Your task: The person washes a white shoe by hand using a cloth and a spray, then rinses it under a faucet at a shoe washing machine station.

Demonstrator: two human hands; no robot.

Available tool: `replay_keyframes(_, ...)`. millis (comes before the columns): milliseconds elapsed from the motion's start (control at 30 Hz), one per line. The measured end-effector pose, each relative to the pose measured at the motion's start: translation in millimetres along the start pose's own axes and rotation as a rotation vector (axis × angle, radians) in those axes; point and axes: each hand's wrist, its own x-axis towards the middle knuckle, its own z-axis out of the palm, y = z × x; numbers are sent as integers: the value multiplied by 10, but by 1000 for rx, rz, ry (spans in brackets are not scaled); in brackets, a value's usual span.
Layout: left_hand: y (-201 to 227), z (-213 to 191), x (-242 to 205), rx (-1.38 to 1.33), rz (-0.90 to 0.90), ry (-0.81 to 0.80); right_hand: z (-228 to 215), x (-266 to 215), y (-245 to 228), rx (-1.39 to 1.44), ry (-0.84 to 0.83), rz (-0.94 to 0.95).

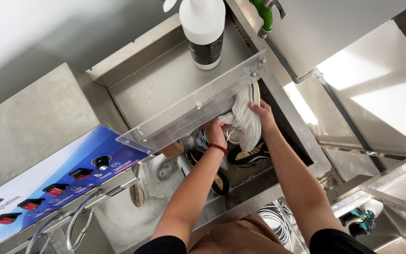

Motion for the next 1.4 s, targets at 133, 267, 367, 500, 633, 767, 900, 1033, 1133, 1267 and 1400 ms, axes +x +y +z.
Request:
replay_keyframes(133, 25, -167, -4, -9, 215, -19, 66, -163, 255, 176, 16, -6)
replay_keyframes(267, 21, -210, 22, -101, 221, -11, 166, -219, 337, 275, 62, -5)
replay_keyframes(367, 25, -243, 33, -90, 172, 18, 238, -271, 290, 271, 56, -12)
replay_keyframes(500, 2, -261, 2, -104, 214, 44, 323, -365, 203, 253, 65, -34)
replay_keyframes(633, 53, -223, -60, -133, 81, 73, 401, -437, 113, 219, 104, -34)
replay_keyframes(767, 79, -220, -72, -152, 88, 75, 475, -477, 53, 210, 138, -43)
replay_keyframes(900, 79, -237, -76, -144, 76, 70, 531, -510, 8, 177, 161, -59)
replay_keyframes(1033, 49, -285, -58, -135, 62, 82, 640, -595, -62, 163, 208, -63)
replay_keyframes(1133, 101, -236, -90, -138, 50, 89, 753, -636, -167, 155, 254, -65)
replay_keyframes(1267, 201, -191, -224, -137, 21, 91, 876, -686, -258, 142, 294, -97)
replay_keyframes(1400, 272, -195, -253, -130, 0, 83, 977, -715, -270, 163, 321, -63)
